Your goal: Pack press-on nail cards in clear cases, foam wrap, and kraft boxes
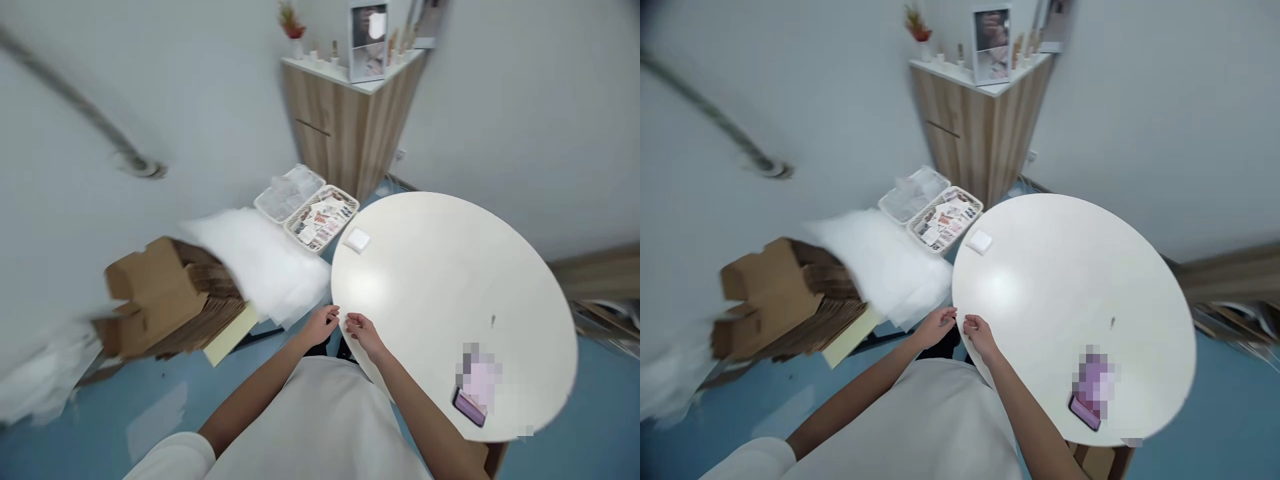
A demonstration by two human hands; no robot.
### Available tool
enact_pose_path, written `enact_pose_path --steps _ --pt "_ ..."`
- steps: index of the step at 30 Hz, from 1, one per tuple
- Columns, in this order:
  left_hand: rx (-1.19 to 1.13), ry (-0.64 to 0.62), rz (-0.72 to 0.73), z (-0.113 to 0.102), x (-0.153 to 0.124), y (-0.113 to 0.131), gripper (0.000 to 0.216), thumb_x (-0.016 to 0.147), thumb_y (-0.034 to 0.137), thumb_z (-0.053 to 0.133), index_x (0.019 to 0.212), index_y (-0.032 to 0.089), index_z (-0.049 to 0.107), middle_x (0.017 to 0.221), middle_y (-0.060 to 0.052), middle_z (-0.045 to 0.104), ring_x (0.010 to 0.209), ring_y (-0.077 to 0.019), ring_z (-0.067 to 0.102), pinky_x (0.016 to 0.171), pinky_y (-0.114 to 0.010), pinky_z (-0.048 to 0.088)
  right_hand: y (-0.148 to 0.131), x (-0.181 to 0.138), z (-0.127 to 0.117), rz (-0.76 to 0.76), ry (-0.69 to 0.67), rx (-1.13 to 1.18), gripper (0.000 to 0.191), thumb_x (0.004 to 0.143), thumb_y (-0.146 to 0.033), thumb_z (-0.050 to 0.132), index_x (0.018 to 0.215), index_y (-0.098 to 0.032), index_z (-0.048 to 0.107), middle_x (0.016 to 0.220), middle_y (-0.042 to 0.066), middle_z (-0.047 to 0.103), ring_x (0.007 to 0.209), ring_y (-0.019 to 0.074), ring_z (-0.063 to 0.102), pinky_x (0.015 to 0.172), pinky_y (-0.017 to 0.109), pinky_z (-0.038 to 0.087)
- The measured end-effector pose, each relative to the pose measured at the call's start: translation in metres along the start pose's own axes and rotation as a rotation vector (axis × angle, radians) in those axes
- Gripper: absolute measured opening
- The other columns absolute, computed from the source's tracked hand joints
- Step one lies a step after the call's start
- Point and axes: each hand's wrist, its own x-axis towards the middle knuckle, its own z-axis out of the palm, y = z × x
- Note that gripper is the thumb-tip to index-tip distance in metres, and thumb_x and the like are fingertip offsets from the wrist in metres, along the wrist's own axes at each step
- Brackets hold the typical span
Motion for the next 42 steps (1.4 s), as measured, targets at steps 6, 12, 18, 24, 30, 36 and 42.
enact_pose_path --steps 6,12,18,24,30,36,42 --pt "0.003 0.288 -0.185 -0.044 -0.064 -0.027 0.036 0.075 0.033 0.05 0.108 0.019 0.056 0.103 -0.009 0.063 0.091 -0.0206 0.06 0.077 -0.034 0.05 -0.008 0.028 0.043 -0.108 -0.221 -0.202 0.039 0.067 -0.035 0.057 0.102 -0.02 0.056 0.098 0.007 0.06 0.081 0.0172 0.058 0.073 0.033 0.046" --pt "0.123 0.571 -0.296 -0.092 -0.117 -0.055 0.036 0.077 0.036 0.047 0.109 0.021 0.054 0.107 -0.007 0.061 0.094 -0.0214 0.059 0.074 -0.033 0.05 -0.033 0.039 0.091 -0.217 -0.392 -0.367 0.038 0.069 -0.036 0.055 0.104 -0.021 0.056 0.101 0.006 0.06 0.082 0.0167 0.057 0.07 0.031 0.046" --pt "0.439 0.771 -0.306 -0.158 -0.152 -0.062 0.037 0.08 0.04 0.041 0.108 0.02 0.054 0.114 -0.007 0.057 0.105 -0.0225 0.051 0.087 -0.036 0.042 -0.075 0.052 0.161 -0.395 -0.475 -0.565 0.034 0.072 -0.032 0.052 0.104 -0.018 0.055 0.096 0.006 0.06 0.078 0.014 0.057 0.071 0.029 0.045" --pt "0.682 0.798 -0.318 -0.23 -0.177 -0.093 0.034 0.08 0.041 0.042 0.104 0.022 0.056 0.111 -0.007 0.058 0.105 -0.0248 0.049 0.087 -0.039 0.037 -0.101 0.055 0.251 -0.674 -0.453 -0.819 0.044 0.075 -0.033 0.05 0.117 -0.019 0.048 0.115 0.009 0.051 0.097 0.0175 0.053 0.083 0.032 0.043" --pt "0.757 0.644 -0.248 -0.273 -0.177 -0.117 0.038 0.078 0.048 0.044 0.098 0.021 0.06 0.099 -0.009 0.061 0.095 -0.0261 0.053 0.079 -0.038 0.038 -0.115 0.044 0.318 -0.89 -0.226 -1.151 0.056 0.076 -0.03 0.049 0.128 -0.015 0.036 0.116 0.012 0.047 0.111 0.0228 0.041 0.089 0.033 0.037" --pt "0.711 0.574 -0.211 -0.285 -0.167 -0.133 0.03 0.08 0.043 0.044 0.089 0.021 0.062 0.089 -0.008 0.062 0.084 -0.0228 0.057 0.07 -0.033 0.04 -0.122 0.043 0.356 -0.797 -0.03 -1.428 0.036 0.078 -0.031 0.046 0.112 -0.019 0.051 0.101 0.009 0.057 0.091 0.021 0.054 0.067 0.029 0.042" --pt "0.755 0.554 -0.114 -0.286 -0.164 -0.146 0.035 0.086 0.039 0.035 0.077 0.019 0.062 0.082 -0.007 0.061 0.083 -0.0211 0.056 0.065 -0.029 0.04 -0.129 0.052 0.368 -0.648 0.113 -1.496 0.022 0.076 -0.033 0.048 0.092 -0.021 0.059 0.087 0.007 0.063 0.077 0.0211 0.058 0.058 0.028 0.038"
